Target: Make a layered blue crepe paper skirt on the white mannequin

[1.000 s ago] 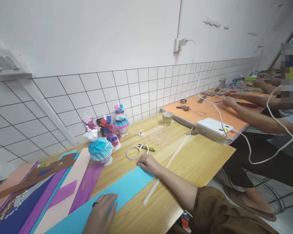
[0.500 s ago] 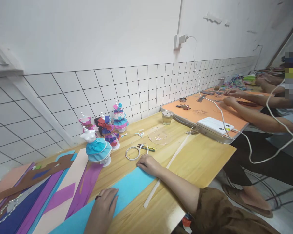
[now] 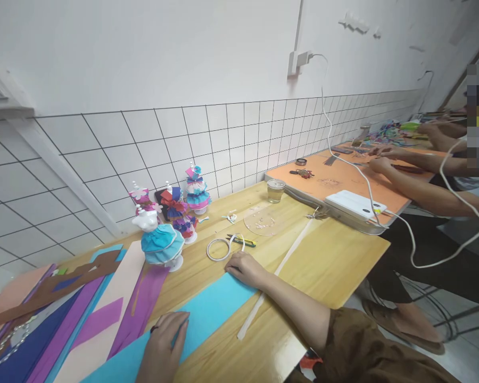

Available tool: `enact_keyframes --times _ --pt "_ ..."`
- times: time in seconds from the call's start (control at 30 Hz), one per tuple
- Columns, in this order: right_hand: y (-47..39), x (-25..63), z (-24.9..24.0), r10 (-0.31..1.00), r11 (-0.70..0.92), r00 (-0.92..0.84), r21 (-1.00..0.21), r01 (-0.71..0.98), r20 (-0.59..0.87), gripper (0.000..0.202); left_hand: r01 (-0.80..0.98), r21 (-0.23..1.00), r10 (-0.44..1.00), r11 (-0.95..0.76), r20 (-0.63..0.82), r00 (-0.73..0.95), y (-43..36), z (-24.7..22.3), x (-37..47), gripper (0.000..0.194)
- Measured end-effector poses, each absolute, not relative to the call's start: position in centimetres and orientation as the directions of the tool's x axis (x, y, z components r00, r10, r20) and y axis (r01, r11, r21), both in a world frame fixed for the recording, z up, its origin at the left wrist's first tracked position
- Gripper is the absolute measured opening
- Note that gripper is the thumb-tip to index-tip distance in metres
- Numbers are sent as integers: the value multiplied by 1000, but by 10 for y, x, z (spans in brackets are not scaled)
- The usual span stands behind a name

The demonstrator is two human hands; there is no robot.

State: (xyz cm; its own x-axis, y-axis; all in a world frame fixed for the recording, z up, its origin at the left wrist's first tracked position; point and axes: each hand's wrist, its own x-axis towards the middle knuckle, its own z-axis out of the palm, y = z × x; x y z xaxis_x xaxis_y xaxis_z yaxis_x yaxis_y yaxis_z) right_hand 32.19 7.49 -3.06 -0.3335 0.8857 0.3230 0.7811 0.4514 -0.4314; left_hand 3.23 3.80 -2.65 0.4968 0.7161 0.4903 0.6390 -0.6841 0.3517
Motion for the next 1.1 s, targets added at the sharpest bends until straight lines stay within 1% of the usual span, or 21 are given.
enact_keyframes --times 0.13,0.6,0.87,1.1 --pt "74 322 -29 888 448 -330 -434 782 322 25 629 379 723 -679 496 481 39 -27 32 26" --pt "74 322 -28 888 446 -325 -433 783 327 24 623 369 709 -689 519 477 37 -24 33 26" --pt "74 322 -28 885 449 -324 -431 783 333 24 649 391 746 -653 481 461 37 -28 32 28" --pt "74 321 -29 883 452 -326 -426 784 336 24 642 367 726 -673 492 480 37 -25 33 28"
